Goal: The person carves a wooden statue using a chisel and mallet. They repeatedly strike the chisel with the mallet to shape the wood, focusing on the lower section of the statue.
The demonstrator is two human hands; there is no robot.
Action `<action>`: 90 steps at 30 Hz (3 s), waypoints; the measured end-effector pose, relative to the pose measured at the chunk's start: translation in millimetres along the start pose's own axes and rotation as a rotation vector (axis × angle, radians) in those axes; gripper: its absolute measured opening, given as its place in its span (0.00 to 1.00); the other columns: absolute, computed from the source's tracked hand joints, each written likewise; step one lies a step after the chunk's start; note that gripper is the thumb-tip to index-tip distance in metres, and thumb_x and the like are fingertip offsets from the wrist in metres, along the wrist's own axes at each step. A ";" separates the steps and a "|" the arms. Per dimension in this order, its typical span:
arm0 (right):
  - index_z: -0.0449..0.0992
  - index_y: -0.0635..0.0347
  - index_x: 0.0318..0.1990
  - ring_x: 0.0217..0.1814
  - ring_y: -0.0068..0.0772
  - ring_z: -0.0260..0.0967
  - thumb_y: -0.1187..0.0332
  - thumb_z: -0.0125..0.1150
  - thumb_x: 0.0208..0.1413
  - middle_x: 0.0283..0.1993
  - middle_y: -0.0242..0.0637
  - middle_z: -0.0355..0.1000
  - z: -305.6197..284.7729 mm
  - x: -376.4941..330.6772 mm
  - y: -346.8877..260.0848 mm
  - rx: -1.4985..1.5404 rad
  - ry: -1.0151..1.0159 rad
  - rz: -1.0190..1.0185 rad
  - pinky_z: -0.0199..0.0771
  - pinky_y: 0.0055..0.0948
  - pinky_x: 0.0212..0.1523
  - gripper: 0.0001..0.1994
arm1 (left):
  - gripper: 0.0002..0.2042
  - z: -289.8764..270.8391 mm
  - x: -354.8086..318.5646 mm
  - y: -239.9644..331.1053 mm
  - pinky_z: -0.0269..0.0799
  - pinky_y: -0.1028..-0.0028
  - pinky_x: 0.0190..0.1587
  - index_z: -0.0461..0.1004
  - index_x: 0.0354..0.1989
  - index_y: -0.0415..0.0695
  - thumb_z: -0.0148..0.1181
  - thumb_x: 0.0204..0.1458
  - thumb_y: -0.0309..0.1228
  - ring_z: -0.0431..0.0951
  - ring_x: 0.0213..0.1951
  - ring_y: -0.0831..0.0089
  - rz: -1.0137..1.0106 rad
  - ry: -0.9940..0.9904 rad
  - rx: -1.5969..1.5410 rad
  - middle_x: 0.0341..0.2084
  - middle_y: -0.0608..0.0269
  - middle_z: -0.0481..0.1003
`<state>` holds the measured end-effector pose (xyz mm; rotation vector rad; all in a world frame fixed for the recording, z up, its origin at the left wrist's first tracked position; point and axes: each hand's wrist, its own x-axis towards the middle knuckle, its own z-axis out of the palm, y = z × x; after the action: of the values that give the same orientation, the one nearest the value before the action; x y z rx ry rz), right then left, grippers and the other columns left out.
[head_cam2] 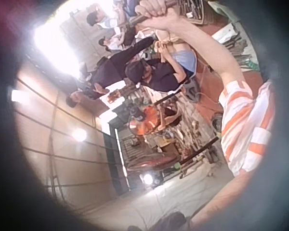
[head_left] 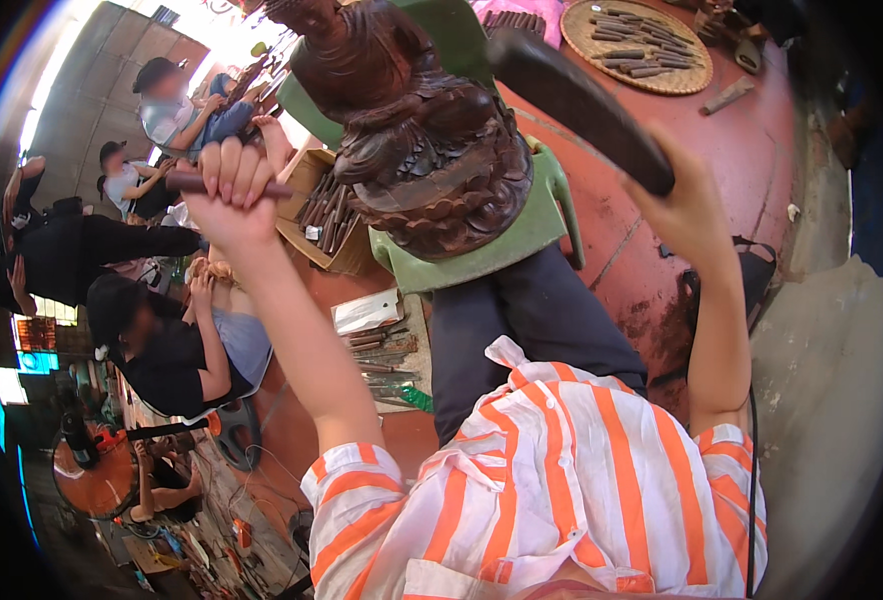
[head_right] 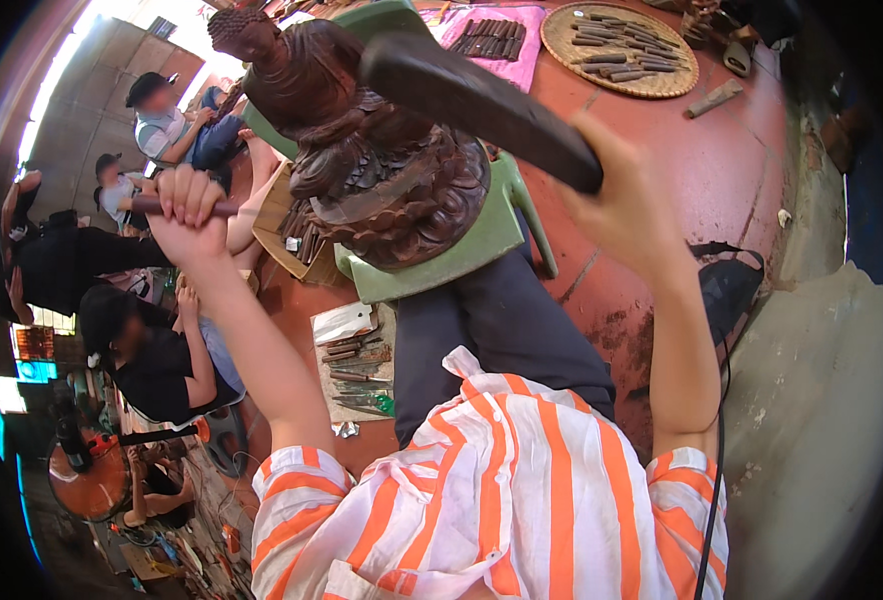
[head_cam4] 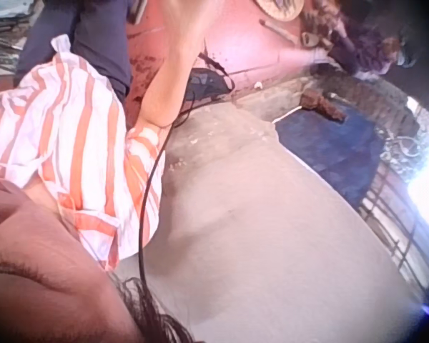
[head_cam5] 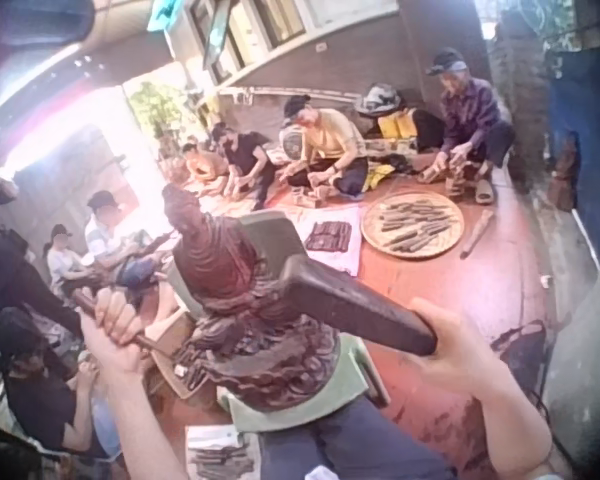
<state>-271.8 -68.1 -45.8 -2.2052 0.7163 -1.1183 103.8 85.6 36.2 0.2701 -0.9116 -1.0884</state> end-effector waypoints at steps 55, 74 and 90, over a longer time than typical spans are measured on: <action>0.77 0.62 0.40 0.39 0.56 0.72 0.63 0.72 0.35 0.34 0.53 0.74 151.8 -56.5 59.9 -0.250 -1.154 0.086 0.71 0.45 0.41 0.22 | 0.14 -204.8 -461.2 -76.4 0.73 0.72 0.18 0.73 0.30 0.33 0.66 0.46 0.34 0.78 0.17 0.70 -0.821 1.683 1.233 0.16 0.56 0.75; 0.77 0.56 0.41 0.36 0.54 0.74 0.58 0.69 0.39 0.31 0.51 0.75 131.4 -81.8 56.3 -0.314 -1.000 0.190 0.73 0.46 0.38 0.20 | 0.23 -234.8 -361.3 -184.5 0.73 0.54 0.45 0.78 0.37 0.35 0.69 0.39 0.43 0.77 0.44 0.45 -1.075 1.675 1.387 0.38 0.39 0.77; 0.73 0.62 0.45 0.37 0.51 0.73 0.65 0.71 0.39 0.32 0.51 0.74 94.8 -82.4 45.5 0.045 -0.990 0.213 0.71 0.40 0.38 0.23 | 0.18 -80.6 -287.5 -83.3 0.74 0.74 0.39 0.64 0.51 0.43 0.60 0.53 0.22 0.75 0.34 0.74 0.245 1.109 0.636 0.32 0.62 0.74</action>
<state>-244.0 -22.1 -168.1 -2.2029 0.4381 0.1202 65.8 272.1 -208.5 1.1233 -0.2258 -0.2615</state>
